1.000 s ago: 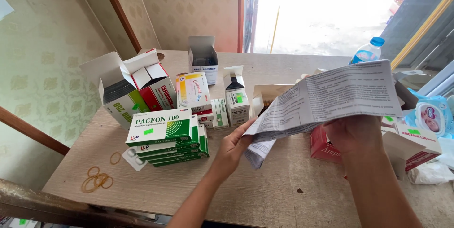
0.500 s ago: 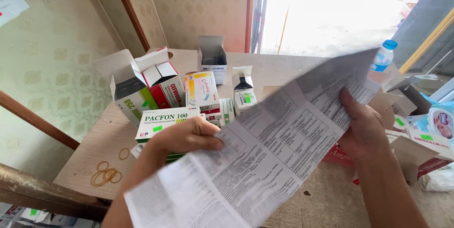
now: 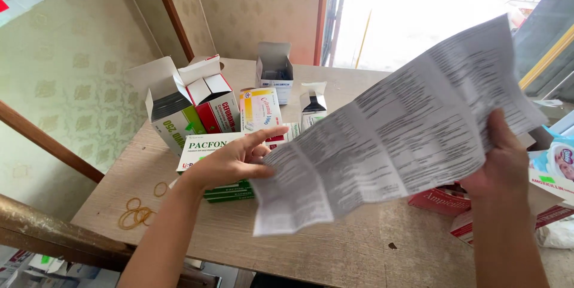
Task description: Reading and folding a medical instruction leaflet and organizing pharmaceutical boxes on a table.
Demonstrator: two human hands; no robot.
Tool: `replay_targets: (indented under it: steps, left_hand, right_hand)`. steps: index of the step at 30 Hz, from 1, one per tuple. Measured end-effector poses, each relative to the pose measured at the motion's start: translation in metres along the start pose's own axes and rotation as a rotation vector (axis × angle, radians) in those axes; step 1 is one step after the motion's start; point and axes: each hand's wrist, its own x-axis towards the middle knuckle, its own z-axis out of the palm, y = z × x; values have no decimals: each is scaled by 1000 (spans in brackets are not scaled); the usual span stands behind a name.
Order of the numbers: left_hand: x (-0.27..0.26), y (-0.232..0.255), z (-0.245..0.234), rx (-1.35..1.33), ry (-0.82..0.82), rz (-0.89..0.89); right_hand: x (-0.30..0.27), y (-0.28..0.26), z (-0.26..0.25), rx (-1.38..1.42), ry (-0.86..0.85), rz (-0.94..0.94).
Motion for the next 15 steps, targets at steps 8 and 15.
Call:
replay_targets:
  steps: [8, 15]
  left_hand:
    - [21, -44, 13, -595, 632, 121]
    - [34, -43, 22, -477, 923, 381]
  right_hand:
    - [-3, -1, 20, 430, -84, -31]
    - [-6, 15, 14, 218, -22, -121]
